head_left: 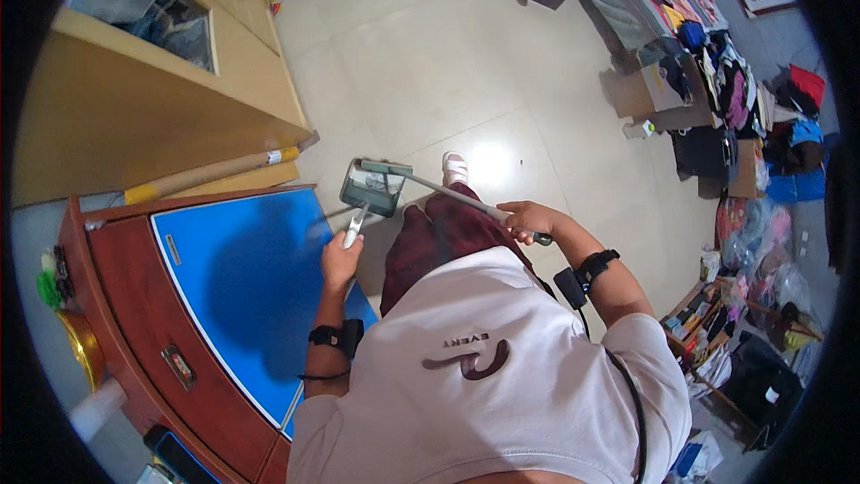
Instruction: Sweeping the floor of a bedroom using a broom and dustpan.
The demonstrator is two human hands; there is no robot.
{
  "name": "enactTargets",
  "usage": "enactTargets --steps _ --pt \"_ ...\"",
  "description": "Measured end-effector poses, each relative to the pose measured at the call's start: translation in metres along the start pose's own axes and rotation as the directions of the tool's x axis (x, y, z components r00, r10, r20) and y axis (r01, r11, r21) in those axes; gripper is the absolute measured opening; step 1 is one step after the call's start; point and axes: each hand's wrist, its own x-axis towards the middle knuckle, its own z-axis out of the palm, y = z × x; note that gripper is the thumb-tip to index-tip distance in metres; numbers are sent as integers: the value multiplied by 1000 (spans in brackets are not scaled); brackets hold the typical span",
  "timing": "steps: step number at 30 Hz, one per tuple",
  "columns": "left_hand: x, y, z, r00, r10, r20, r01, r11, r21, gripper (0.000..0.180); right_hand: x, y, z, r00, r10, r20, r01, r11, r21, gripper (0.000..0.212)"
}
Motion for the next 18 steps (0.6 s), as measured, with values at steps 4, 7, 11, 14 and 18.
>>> enactTargets --steps 4,7,11,14,18 --pt "11 -7 5 997 55 56 -55 998 -1 34 -5 14 -2 963 -156 -221 131 983 -125 63" --pt "21 7 10 993 80 91 -83 996 29 33 16 12 -15 923 -225 -311 152 958 -241 65" --pt "32 34 28 981 148 125 -165 977 139 34 63 -3 -42 884 -247 -397 208 968 -139 66" --pt "37 58 37 979 157 132 -179 967 180 35 93 8 -63 853 -294 -432 226 953 -203 32" --pt "50 58 62 975 205 83 -218 956 197 37 69 44 -54 934 -178 -311 109 968 -225 38"
